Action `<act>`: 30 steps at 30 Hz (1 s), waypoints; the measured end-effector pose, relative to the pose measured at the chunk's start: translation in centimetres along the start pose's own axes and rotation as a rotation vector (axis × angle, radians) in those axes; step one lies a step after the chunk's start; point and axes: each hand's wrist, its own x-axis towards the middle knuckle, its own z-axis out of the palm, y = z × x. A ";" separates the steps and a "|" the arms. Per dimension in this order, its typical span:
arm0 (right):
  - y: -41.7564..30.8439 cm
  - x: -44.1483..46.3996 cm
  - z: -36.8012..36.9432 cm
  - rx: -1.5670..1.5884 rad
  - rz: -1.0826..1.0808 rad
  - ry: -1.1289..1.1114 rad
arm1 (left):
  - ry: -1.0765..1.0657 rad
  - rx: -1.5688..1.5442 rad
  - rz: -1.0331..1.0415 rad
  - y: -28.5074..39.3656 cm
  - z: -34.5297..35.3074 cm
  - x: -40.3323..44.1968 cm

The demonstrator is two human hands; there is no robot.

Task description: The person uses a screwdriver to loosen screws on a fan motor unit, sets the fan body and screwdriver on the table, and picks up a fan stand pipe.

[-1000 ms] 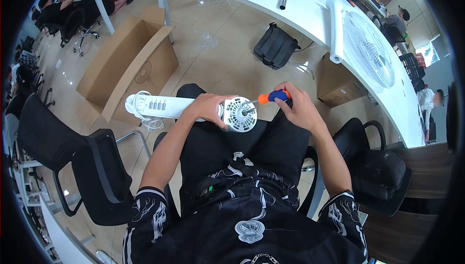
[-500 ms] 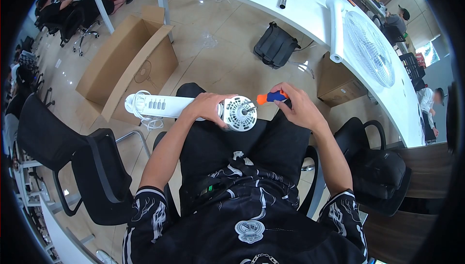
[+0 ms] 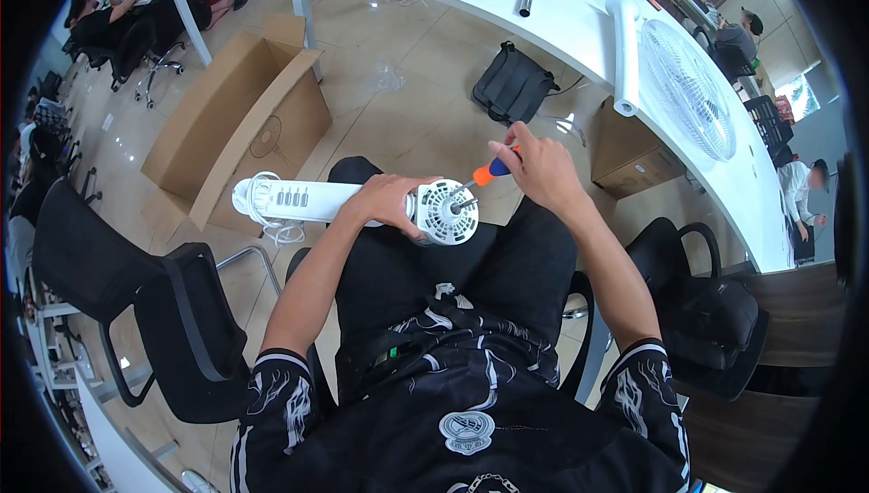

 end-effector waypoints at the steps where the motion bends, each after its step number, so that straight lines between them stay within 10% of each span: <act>1: -0.1 0.0 -0.1 -0.092 0.037 -0.009 | 0.002 0.000 -0.003 0.0 0.0 0.0; 4: 1.5 -0.4 0.0 0.219 -0.312 0.099 | -0.015 0.000 -0.012 0.0 -0.1 0.0; 10: 0.4 0.1 -0.1 -0.106 0.158 -0.151 | -0.002 -0.007 -0.020 0.4 -0.3 0.0; 16: 1.2 -1.4 -0.4 0.243 -0.233 0.026 | -0.006 -0.002 0.006 0.0 0.0 0.2; 22: -2.1 0.1 -0.8 -0.075 0.160 -0.100 | -0.007 -0.002 -0.006 0.2 -0.3 0.1; 30: -0.2 -0.2 -0.3 0.286 -0.162 -0.024 | -0.018 0.011 -0.007 0.2 -0.6 -0.1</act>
